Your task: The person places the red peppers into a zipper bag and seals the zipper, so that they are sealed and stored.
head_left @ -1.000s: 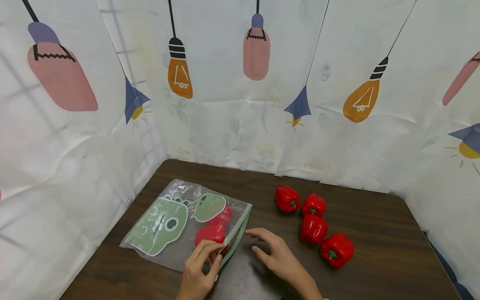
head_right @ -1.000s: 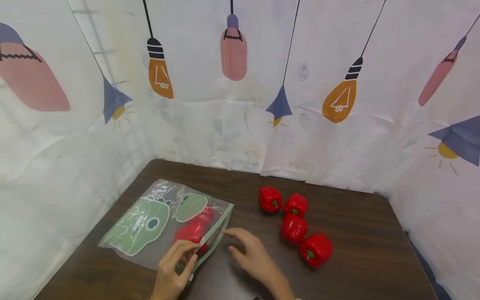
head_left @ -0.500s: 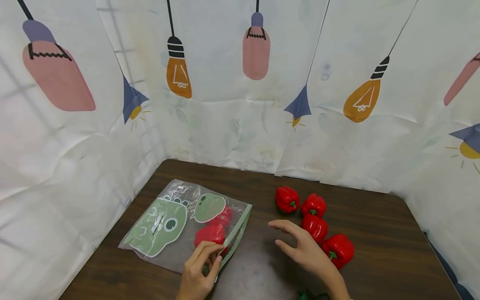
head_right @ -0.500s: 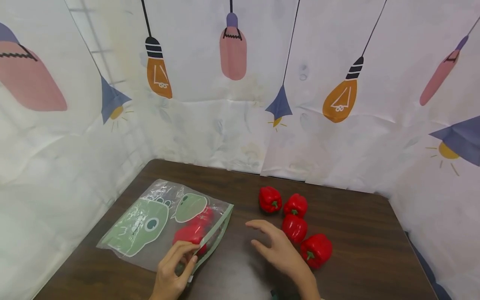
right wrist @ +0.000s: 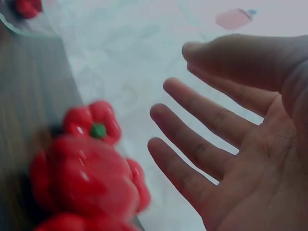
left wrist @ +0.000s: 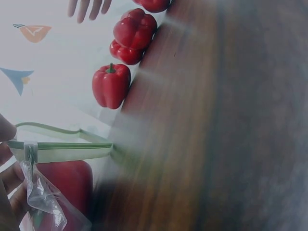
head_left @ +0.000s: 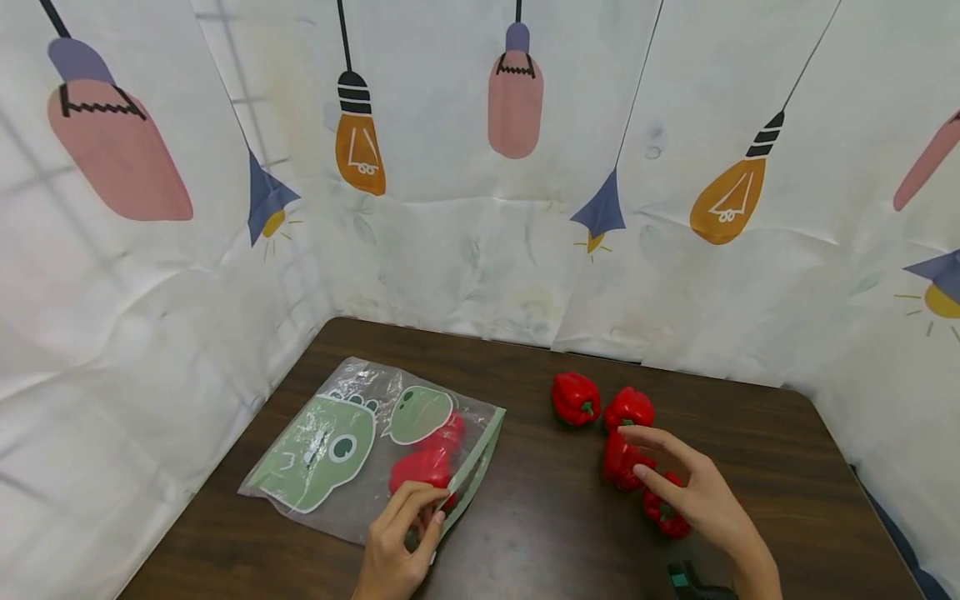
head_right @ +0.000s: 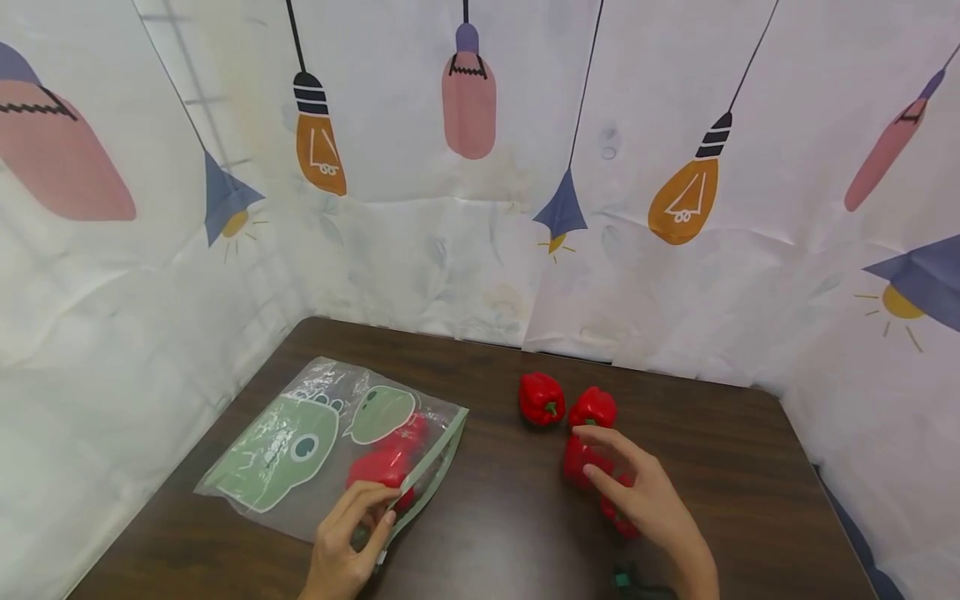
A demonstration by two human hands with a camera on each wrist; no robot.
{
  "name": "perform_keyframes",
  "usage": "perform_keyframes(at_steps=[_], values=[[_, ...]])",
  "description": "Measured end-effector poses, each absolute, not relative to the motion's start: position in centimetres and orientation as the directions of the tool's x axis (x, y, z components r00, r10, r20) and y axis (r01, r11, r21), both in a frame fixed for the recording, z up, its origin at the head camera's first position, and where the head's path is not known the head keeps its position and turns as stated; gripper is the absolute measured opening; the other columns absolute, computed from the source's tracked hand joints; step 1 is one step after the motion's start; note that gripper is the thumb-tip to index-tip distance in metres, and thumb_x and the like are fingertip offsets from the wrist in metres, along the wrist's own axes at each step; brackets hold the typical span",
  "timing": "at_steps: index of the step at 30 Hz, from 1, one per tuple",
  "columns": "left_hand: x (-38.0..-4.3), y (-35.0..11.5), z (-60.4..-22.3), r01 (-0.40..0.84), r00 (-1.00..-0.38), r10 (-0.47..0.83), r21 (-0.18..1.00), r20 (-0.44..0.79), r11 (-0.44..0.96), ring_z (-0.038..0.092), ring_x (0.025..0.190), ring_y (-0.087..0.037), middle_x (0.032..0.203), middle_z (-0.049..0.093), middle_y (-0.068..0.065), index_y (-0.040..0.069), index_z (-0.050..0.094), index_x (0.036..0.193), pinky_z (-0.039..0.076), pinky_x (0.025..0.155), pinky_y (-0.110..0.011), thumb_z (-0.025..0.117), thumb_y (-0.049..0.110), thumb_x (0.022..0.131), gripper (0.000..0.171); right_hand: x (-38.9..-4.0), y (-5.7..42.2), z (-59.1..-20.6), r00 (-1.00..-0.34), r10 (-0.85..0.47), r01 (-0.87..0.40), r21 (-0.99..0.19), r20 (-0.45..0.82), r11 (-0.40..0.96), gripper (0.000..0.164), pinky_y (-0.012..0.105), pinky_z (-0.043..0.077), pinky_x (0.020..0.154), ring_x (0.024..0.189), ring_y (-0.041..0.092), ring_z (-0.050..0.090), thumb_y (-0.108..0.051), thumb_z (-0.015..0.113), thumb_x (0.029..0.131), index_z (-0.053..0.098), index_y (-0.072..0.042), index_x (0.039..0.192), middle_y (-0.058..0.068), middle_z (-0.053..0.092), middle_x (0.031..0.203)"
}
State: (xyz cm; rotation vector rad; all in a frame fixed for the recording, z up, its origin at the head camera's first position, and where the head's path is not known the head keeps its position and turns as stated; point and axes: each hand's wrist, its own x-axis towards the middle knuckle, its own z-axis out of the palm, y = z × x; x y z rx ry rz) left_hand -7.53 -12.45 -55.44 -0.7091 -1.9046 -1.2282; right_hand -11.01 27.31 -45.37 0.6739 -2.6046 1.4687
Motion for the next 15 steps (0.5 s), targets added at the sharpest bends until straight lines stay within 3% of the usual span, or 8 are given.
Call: perform_keyframes(at_steps=[7, 15], values=[[-7.5, -12.4, -55.4, 0.775, -0.561, 0.057, 0.5, 0.826, 0.386, 0.055, 0.079, -0.004, 0.1, 0.064, -0.006, 0.004, 0.072, 0.115, 0.046, 0.06, -0.009, 0.075, -0.016, 0.074, 0.045, -10.6, 31.2, -45.8, -0.888, -0.335, -0.416, -0.863, 0.316, 0.289, 0.054, 0.015, 0.051, 0.102, 0.134, 0.004, 0.057, 0.014, 0.054, 0.099, 0.046, 0.003, 0.151, 0.008, 0.058, 0.151], [-7.4, -12.4, -55.3, 0.776, -0.561, 0.058, 0.5, 0.826, 0.384, 0.054, 0.077, -0.003, 0.1, 0.063, -0.006, 0.003, 0.072, 0.115, 0.046, 0.06, -0.008, 0.075, -0.018, 0.072, 0.048, -10.6, 34.4, -47.3, -0.877, -0.311, -0.402, -0.914, 0.367, 0.056, 0.054, 0.02, 0.05, 0.108, 0.137, 0.013, 0.059, 0.021, 0.044, 0.099, 0.034, 0.016, 0.152, 0.009, 0.057, 0.153]])
